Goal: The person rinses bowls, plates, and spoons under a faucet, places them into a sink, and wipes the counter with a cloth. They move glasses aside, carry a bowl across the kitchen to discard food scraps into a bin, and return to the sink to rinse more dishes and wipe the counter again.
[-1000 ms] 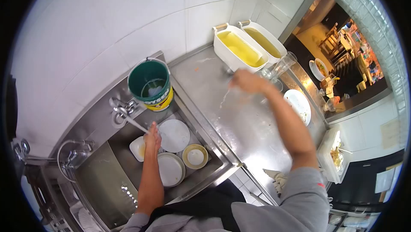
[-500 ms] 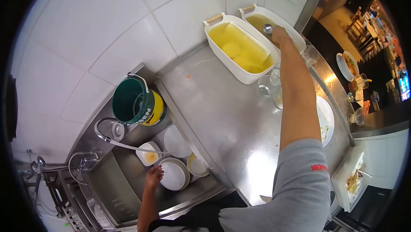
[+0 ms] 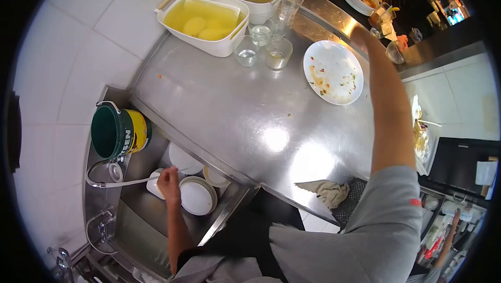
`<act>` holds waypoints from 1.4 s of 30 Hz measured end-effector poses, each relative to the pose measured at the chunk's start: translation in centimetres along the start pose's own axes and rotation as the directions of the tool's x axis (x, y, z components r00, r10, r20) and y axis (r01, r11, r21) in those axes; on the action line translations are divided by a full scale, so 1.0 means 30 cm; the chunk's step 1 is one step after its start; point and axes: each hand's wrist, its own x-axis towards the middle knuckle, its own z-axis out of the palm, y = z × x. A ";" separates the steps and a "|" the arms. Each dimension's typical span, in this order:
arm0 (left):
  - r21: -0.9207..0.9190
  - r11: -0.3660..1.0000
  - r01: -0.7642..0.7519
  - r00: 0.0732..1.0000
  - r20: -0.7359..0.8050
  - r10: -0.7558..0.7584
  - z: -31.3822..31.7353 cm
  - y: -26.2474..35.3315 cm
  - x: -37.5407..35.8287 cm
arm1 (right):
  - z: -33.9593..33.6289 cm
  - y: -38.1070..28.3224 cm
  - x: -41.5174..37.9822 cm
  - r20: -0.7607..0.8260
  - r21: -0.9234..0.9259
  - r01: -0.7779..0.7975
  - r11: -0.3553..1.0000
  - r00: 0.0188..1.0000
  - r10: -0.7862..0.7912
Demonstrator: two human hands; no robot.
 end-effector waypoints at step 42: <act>-0.763 0.644 -0.064 0.873 -0.355 -0.334 -0.511 -0.652 0.042 | 1.147 -2.025 -1.331 0.361 0.846 0.061 0.530 0.667 -0.652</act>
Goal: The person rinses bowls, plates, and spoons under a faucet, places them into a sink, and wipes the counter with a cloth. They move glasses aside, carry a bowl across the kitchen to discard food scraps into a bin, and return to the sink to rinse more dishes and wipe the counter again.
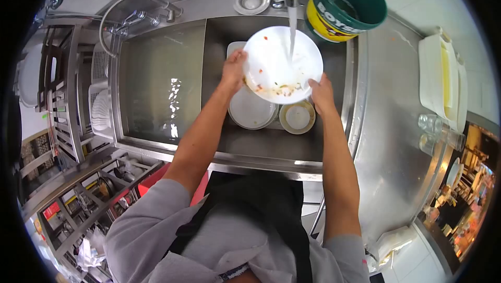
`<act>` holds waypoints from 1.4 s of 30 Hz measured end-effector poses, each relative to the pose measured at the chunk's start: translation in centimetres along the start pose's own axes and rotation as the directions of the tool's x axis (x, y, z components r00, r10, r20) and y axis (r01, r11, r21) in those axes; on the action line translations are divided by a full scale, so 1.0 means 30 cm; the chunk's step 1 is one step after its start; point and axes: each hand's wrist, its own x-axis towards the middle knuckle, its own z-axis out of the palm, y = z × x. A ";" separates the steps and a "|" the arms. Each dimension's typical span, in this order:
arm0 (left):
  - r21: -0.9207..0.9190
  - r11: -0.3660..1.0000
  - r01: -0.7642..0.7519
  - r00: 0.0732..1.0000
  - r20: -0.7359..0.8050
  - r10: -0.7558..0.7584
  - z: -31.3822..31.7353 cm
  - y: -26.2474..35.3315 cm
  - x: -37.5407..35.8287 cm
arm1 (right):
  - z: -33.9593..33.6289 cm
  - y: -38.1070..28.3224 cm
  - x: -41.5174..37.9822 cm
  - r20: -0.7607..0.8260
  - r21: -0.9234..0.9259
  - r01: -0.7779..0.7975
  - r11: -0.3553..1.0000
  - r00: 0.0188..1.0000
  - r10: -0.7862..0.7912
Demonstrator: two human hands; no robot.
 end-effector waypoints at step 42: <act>0.012 0.787 0.617 0.783 -0.111 -0.612 0.095 -0.495 -0.059 | 0.204 0.602 0.278 -0.197 -0.008 -0.376 0.927 0.909 0.367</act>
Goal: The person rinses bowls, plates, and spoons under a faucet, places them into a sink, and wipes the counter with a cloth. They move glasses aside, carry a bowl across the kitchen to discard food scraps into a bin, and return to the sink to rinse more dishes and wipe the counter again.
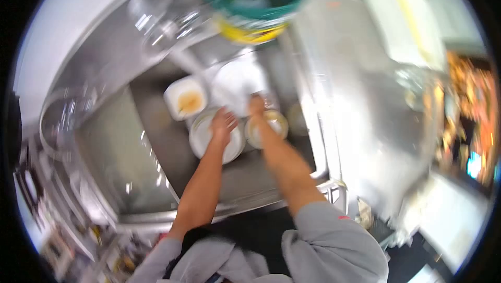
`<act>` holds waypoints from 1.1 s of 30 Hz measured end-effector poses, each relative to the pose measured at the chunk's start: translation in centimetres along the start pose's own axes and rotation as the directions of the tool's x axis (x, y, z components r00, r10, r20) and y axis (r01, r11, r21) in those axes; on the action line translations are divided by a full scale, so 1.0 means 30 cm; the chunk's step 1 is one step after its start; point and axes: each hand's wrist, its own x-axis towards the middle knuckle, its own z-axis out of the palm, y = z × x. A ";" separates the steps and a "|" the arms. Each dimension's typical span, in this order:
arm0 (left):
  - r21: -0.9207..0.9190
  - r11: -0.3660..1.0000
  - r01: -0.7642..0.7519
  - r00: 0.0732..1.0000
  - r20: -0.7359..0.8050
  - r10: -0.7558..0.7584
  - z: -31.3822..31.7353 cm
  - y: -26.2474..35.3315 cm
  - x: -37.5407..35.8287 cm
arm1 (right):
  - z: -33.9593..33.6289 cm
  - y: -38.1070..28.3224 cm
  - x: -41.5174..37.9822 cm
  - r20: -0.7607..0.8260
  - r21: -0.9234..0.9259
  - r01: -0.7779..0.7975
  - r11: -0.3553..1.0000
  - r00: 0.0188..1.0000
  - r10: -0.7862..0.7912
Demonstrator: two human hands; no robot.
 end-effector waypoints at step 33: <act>0.344 0.932 -0.117 0.965 0.260 0.026 -0.061 0.331 -0.129 | -2.644 0.224 -0.926 -0.962 -0.244 -0.370 0.896 0.213 -0.174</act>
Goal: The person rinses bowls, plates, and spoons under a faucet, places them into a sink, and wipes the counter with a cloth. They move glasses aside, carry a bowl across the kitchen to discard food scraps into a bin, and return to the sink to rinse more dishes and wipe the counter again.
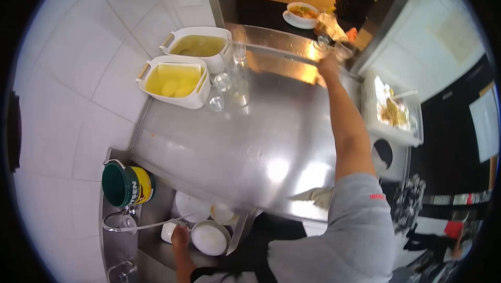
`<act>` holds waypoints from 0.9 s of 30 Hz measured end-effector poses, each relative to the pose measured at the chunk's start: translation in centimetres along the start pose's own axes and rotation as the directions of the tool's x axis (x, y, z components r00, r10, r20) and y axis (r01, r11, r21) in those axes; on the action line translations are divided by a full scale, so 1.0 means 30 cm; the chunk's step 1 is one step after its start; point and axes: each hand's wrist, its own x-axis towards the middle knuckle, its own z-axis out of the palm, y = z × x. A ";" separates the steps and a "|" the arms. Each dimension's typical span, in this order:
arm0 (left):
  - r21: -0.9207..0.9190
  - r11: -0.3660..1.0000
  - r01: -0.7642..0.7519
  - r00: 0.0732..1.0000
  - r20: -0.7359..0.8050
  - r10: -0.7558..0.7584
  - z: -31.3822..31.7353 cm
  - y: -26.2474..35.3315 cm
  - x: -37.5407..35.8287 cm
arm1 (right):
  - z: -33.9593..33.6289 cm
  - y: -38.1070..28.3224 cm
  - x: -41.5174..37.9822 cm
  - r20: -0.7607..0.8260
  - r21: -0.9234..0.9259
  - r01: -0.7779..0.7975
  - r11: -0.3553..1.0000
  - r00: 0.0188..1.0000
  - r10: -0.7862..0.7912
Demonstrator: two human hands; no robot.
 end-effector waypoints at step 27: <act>0.192 0.700 -0.688 0.684 0.494 0.537 0.941 0.085 -0.402 | -0.260 -0.271 -0.734 0.223 0.198 0.257 0.946 0.928 -0.299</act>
